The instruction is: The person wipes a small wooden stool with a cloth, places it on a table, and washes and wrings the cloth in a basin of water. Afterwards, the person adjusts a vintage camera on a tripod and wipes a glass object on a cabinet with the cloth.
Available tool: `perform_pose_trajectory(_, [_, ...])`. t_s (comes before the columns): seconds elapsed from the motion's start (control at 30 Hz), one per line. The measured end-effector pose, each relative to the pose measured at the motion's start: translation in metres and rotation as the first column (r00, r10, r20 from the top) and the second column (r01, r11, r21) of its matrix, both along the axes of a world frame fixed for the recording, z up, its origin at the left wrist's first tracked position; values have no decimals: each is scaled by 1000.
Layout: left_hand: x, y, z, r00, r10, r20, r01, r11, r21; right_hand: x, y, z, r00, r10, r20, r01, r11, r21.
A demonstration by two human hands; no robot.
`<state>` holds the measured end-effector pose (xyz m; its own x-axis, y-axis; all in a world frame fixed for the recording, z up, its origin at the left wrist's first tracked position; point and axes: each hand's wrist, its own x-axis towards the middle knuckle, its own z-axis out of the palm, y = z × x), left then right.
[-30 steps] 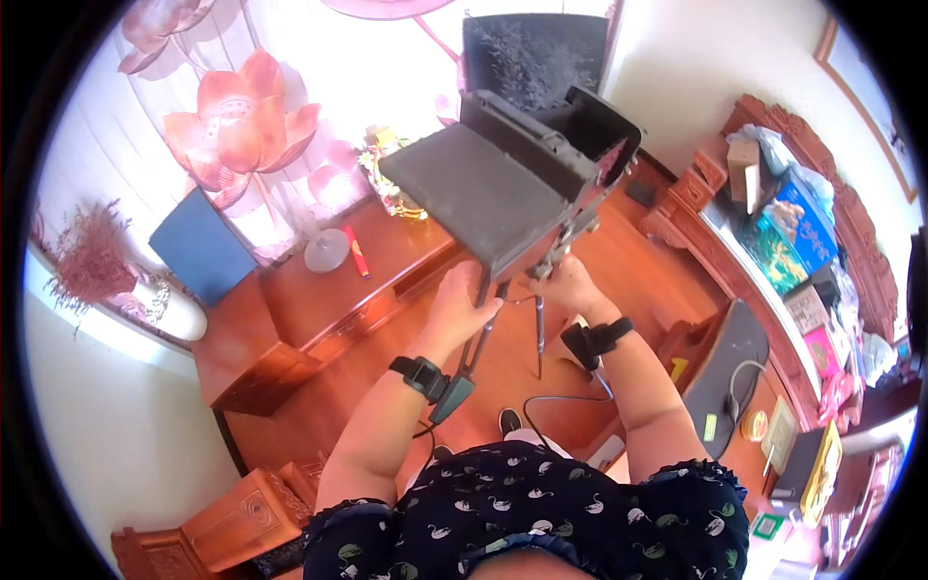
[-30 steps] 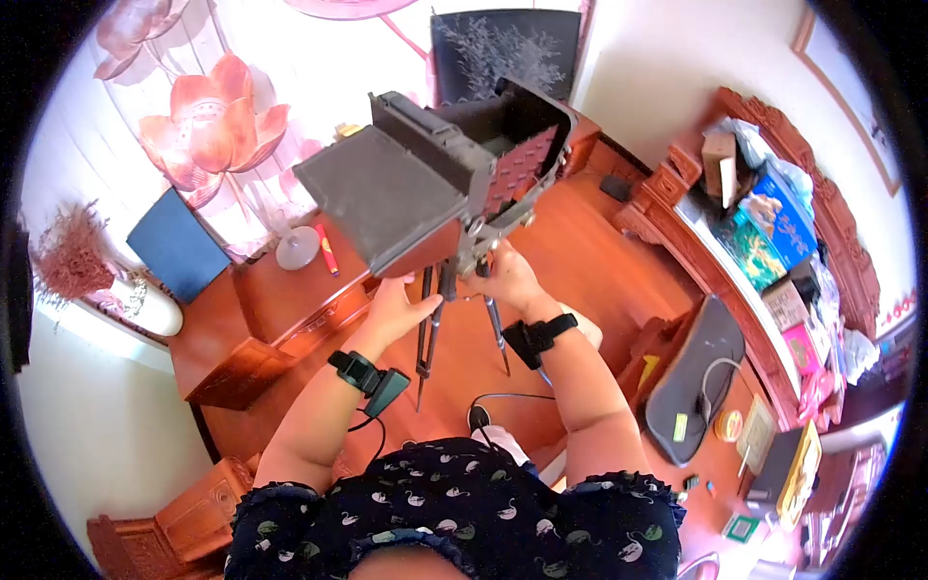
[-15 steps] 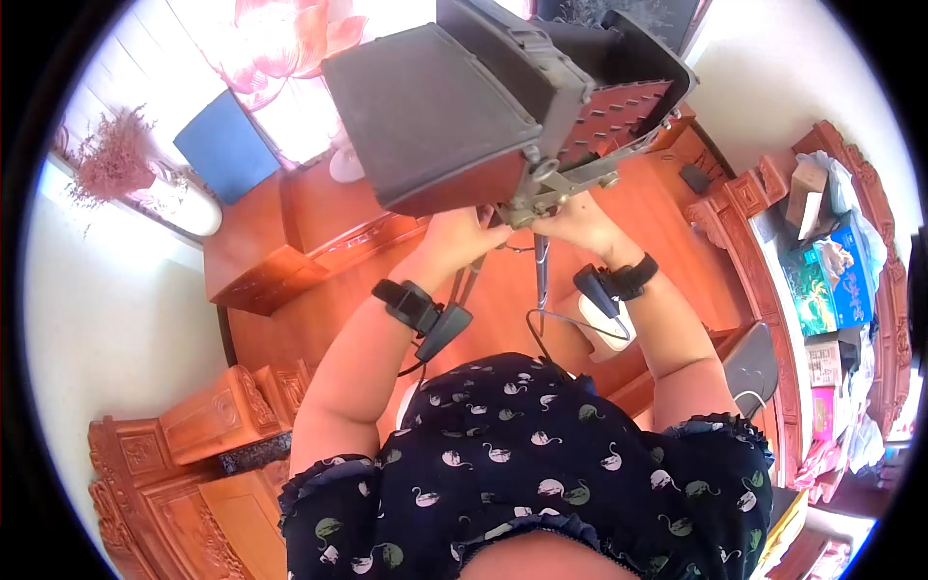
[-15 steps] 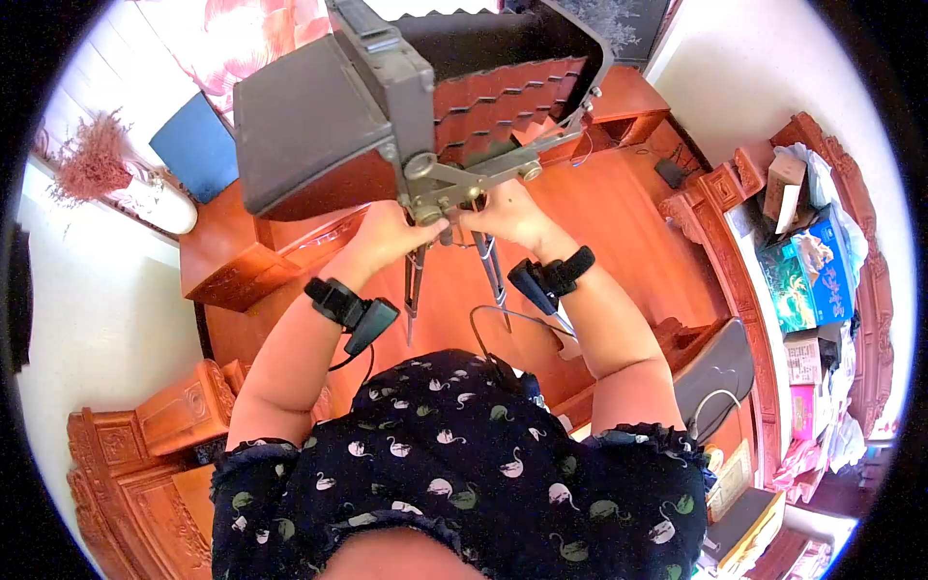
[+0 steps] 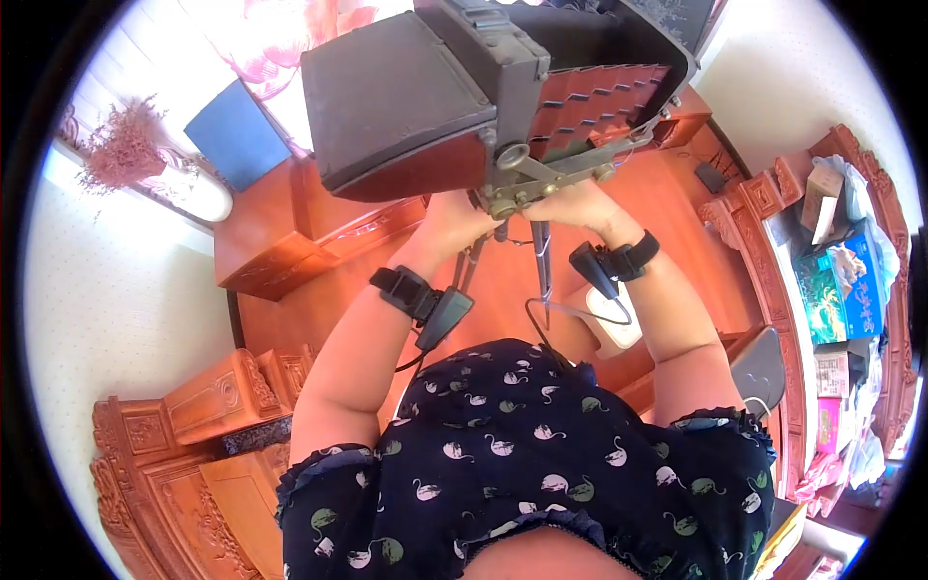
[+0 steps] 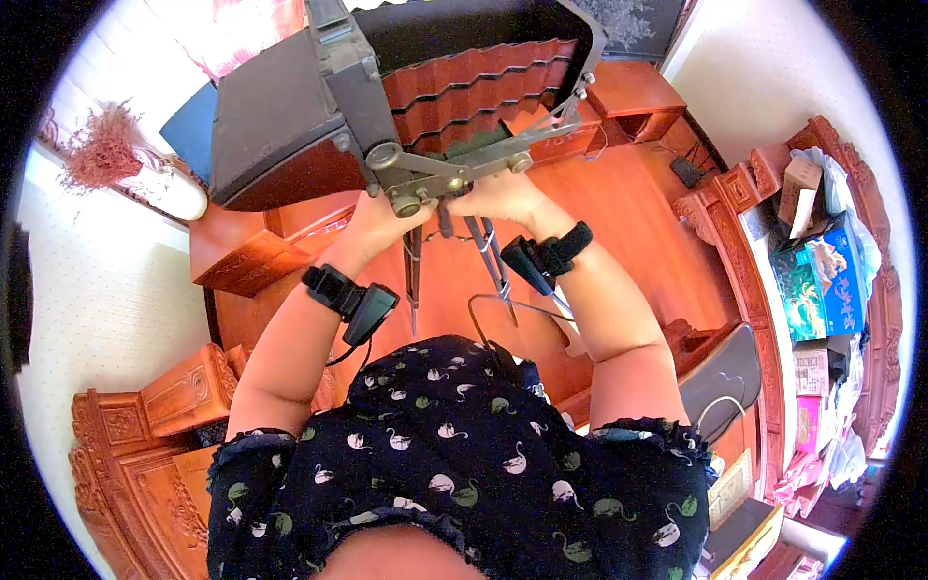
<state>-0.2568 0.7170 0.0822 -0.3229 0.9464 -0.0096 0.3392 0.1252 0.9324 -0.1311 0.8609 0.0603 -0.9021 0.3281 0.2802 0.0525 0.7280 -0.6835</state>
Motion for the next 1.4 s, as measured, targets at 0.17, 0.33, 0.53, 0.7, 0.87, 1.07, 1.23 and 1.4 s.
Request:
perform_pose_trajectory(0.17, [1,-1,1,998,45,47,-46,999,20,-4,3,-7,1000,-2,3,1,1000,9])
perform_pose_trajectory(0.33, [-4,-4,6,998,50,46,-51,998,22,-12,2,1,998,30,-53,-28,998,51])
perform_pose_trajectory(0.53, [-25,0,-8,994,104,-24,-100,985,139,-31,5,9,996,76,-36,-75,997,36])
perform_pose_trajectory(0.7, [-44,1,-16,966,198,-165,-183,978,104,-47,5,18,991,97,-88,-98,995,-5])
perform_pose_trajectory(0.87, [-63,-14,2,936,294,-191,-242,936,255,-74,-2,34,981,175,-88,-184,978,-102])
perform_pose_trajectory(1.07, [-96,-42,11,889,421,-181,-340,870,357,-124,-19,54,966,258,17,-252,957,-145])
perform_pose_trajectory(1.23, [-134,-84,16,859,482,-171,-395,837,378,-185,-46,61,924,381,36,-376,922,-90])
perform_pose_trajectory(1.4, [-173,-137,14,778,612,-138,-533,761,370,-250,-94,87,817,567,105,-557,823,-113])
